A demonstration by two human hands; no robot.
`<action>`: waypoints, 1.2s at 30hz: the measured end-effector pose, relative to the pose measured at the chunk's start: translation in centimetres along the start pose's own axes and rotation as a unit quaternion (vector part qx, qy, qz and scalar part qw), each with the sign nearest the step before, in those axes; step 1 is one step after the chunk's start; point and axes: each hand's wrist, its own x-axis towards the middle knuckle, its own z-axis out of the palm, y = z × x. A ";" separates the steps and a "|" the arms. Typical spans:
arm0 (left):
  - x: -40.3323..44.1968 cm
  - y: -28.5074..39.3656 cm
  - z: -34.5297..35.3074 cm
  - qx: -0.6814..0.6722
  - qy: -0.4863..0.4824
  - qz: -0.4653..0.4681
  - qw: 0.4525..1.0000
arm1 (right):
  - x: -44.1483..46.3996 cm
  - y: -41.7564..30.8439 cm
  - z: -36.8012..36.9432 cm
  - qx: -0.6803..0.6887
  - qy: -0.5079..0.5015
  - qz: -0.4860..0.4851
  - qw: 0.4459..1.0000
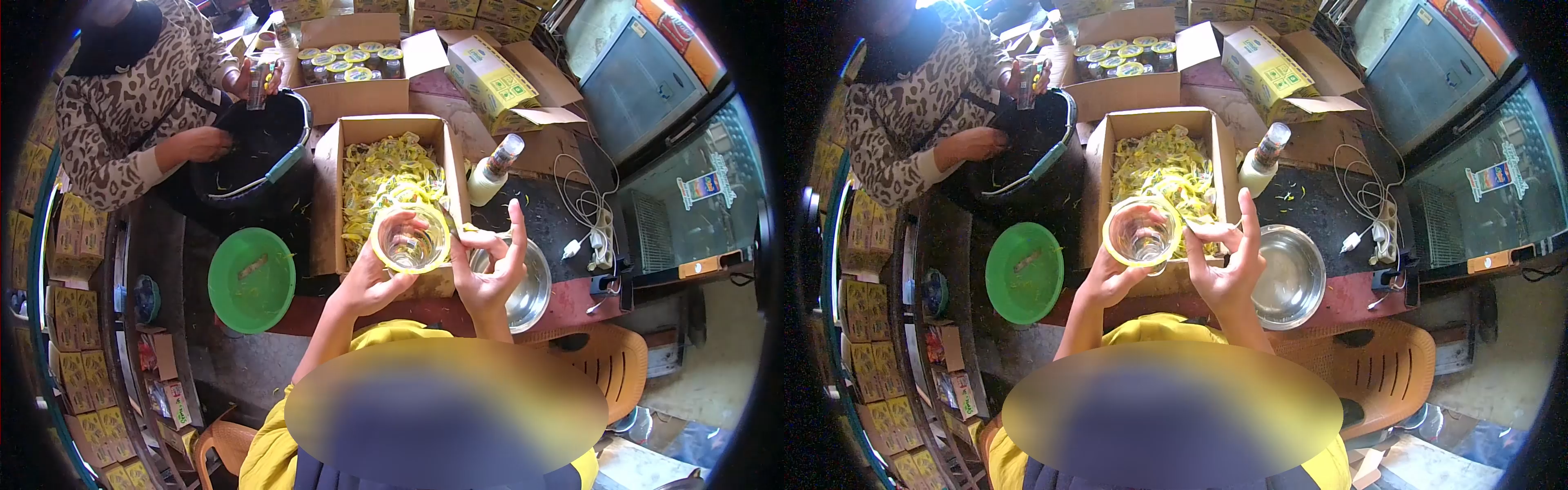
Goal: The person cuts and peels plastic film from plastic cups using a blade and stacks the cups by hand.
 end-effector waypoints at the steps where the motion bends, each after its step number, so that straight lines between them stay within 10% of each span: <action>1: 0.0 0.0 0.0 0.000 0.002 0.000 1.000 | 0.0 0.0 0.0 0.000 0.000 0.001 1.000; 36: 1.2 -0.3 -0.9 0.041 0.030 0.014 0.999 | 0.7 0.3 1.7 0.034 -0.015 0.023 0.999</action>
